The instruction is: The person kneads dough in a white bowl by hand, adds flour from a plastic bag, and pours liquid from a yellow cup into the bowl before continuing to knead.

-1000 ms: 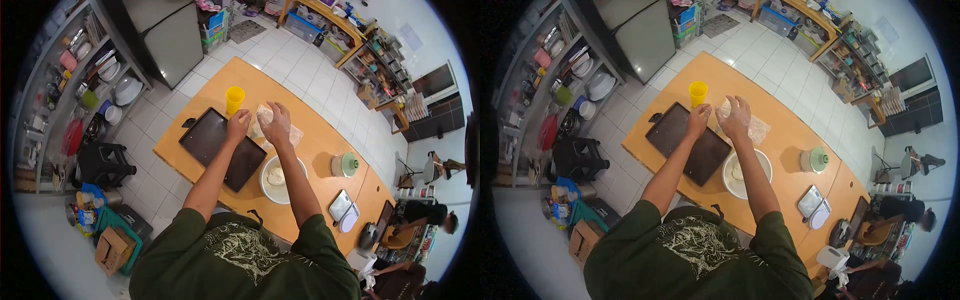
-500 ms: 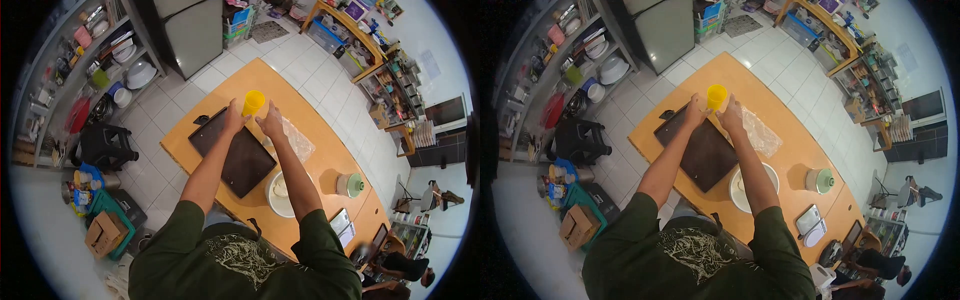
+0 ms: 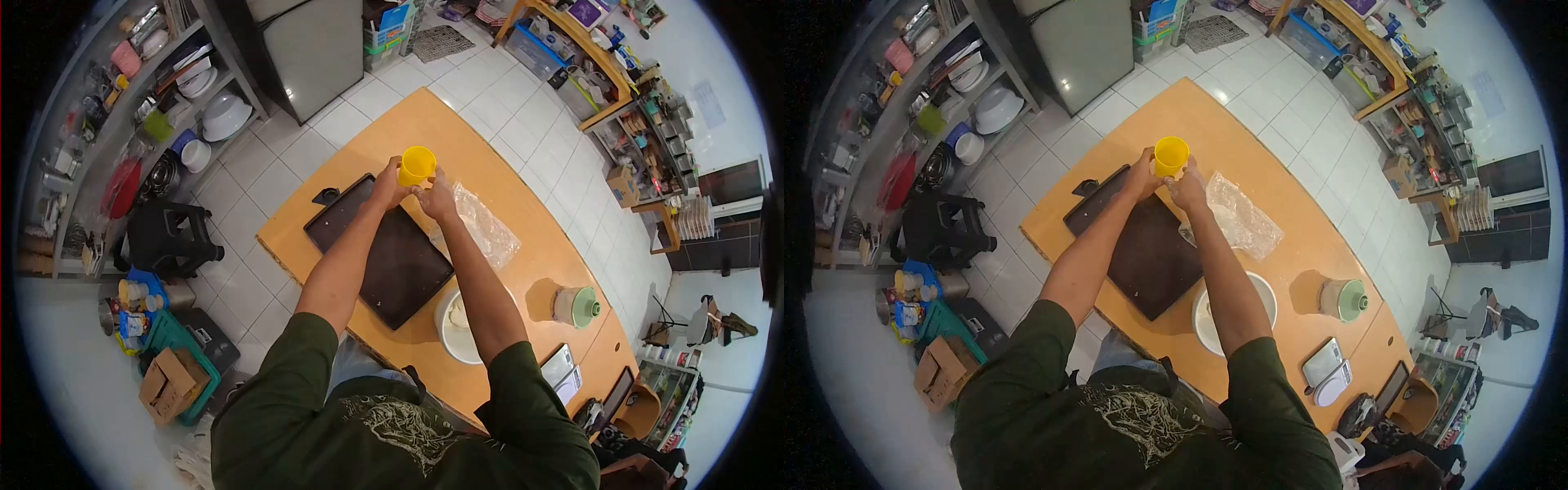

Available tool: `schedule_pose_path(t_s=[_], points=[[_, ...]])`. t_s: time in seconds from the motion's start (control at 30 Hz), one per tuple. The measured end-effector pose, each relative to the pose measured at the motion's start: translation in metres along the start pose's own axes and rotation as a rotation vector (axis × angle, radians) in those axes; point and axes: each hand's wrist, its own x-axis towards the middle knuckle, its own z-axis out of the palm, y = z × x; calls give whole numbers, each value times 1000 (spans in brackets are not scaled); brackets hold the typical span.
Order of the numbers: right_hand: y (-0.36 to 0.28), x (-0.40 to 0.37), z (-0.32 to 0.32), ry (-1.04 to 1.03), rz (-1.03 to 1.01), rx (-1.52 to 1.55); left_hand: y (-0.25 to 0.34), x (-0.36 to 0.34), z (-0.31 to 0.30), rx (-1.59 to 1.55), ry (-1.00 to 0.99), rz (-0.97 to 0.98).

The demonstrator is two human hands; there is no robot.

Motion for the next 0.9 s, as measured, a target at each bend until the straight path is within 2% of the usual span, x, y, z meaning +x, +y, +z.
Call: schedule_pose_path(t_s=[0.27, 0.33, 0.43, 0.53, 0.7, 0.9], points=[[0, 0, 3, -3, 44, 74, 18, 6, 9, -43, 112, 74], [-3, -4, -1, -14, 60, 91, 23, 0, 7, -260, 82, 108], [-17, -11, -11, 34, 5, 153, 29, -7, 6, -358, 125, 143], [-34, -16, -33, 46, -30, 156, 41, -13, -1, -319, 180, 204], [-55, -23, -73, 26, -80, 195, 91, -26, -22, -299, 160, 193], [-83, -58, -124, 143, -63, 284, 157, -53, -36, -283, 95, 244]])
